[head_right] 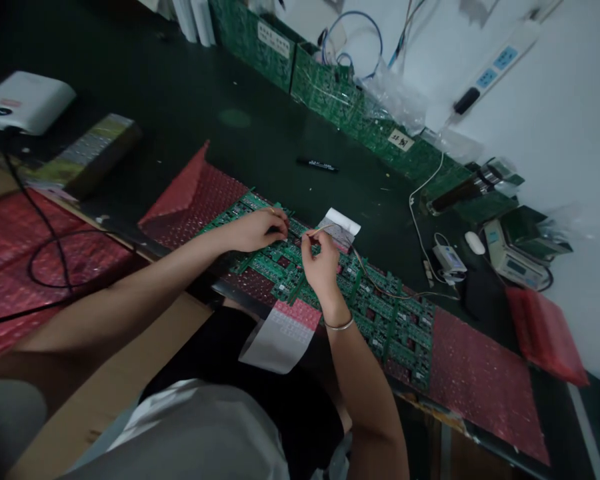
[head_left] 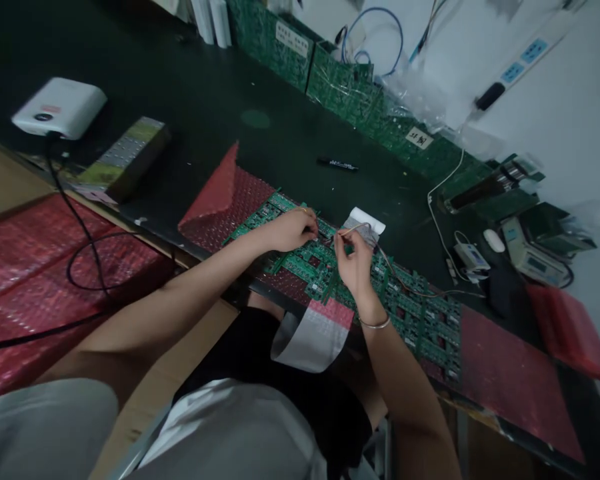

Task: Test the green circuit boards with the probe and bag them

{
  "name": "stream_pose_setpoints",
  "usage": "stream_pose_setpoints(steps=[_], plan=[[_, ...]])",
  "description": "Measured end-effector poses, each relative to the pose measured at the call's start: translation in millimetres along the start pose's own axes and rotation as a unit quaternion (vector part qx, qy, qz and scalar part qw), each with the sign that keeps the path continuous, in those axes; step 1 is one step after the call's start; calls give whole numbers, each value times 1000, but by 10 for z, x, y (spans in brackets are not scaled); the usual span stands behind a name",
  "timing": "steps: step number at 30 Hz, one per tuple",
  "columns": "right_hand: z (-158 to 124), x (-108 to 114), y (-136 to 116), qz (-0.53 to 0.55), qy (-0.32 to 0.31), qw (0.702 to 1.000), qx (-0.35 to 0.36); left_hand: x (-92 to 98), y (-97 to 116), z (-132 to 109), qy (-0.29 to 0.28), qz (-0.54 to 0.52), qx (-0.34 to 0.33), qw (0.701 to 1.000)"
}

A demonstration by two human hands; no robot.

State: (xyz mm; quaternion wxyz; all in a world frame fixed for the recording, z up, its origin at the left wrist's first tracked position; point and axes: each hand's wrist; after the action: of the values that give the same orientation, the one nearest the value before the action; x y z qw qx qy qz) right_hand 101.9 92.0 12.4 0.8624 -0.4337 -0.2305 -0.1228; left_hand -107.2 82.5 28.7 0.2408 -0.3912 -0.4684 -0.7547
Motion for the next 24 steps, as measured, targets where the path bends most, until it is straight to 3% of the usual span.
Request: stream_pose_setpoints(steps=[4,15,20,24], plan=[[0,-14,100,14,-12,999,-37,-46,-25,125,-25,30,-17,999],[-16,-39,88,14,-6,999,-39,-116,-27,173,-37,100,-13,994],[-11,-36,81,21,-1,999,-42,-79,118,3,12,157,22,987],[-27,-30,88,27,-2,998,-61,-112,176,-238,15,199,-18,980]])
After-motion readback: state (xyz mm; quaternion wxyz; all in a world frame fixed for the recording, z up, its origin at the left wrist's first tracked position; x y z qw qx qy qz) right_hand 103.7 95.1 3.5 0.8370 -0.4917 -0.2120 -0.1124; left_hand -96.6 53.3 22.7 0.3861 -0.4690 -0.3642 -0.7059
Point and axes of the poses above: each hand's wrist, its own z-axis towards the middle knuckle, its own x-axis out of the back of the hand, y = z × x, and after that the axes turned 2 degrees about y, right-handed
